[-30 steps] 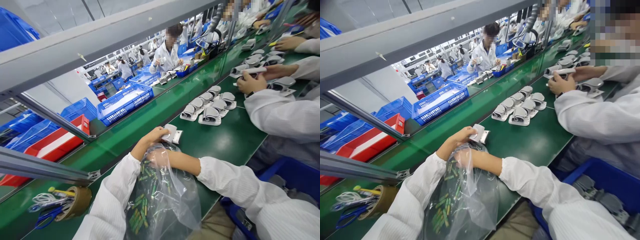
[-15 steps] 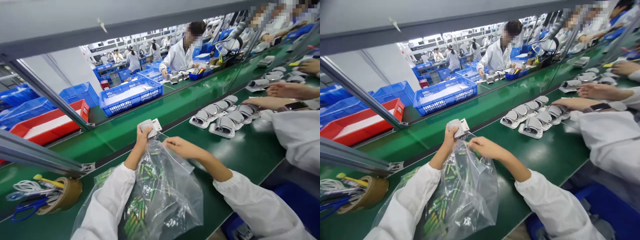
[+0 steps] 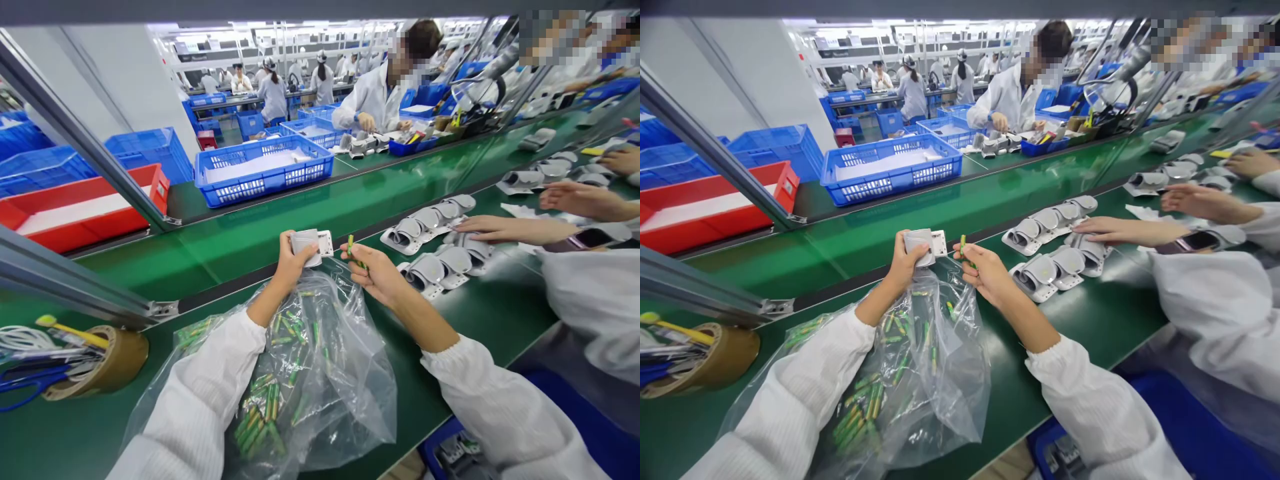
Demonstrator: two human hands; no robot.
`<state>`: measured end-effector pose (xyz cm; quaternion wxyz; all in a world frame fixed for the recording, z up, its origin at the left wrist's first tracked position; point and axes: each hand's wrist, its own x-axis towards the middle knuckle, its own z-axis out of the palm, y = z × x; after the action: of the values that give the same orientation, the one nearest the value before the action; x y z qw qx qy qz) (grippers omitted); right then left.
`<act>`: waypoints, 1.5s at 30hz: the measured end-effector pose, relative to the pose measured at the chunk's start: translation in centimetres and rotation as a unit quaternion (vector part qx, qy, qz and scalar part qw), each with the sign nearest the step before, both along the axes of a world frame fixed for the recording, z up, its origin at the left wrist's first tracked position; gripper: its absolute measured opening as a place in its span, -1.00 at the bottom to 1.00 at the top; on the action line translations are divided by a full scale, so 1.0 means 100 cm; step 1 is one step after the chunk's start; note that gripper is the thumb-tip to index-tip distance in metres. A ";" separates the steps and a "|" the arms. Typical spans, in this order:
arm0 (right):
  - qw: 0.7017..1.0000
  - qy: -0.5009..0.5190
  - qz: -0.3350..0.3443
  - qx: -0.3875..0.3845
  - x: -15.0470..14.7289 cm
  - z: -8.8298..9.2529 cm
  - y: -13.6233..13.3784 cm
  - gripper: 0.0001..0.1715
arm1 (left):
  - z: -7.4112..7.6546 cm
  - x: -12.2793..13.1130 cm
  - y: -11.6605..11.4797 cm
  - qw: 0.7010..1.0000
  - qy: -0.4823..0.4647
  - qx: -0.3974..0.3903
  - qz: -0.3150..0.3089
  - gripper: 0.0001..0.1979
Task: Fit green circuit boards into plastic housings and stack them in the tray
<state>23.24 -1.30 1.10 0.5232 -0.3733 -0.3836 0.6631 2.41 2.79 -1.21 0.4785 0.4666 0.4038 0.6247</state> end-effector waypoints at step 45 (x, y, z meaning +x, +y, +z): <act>0.699 -0.567 -0.109 0.423 0.001 -0.032 0.013 -0.79 | -0.020 0.020 -0.009 0.992 0.121 0.033 0.006 -0.38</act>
<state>23.38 -0.04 -2.11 0.3782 -0.4575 -0.8041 0.0322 4.46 1.86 -3.18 0.4070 0.5519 0.4408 0.5792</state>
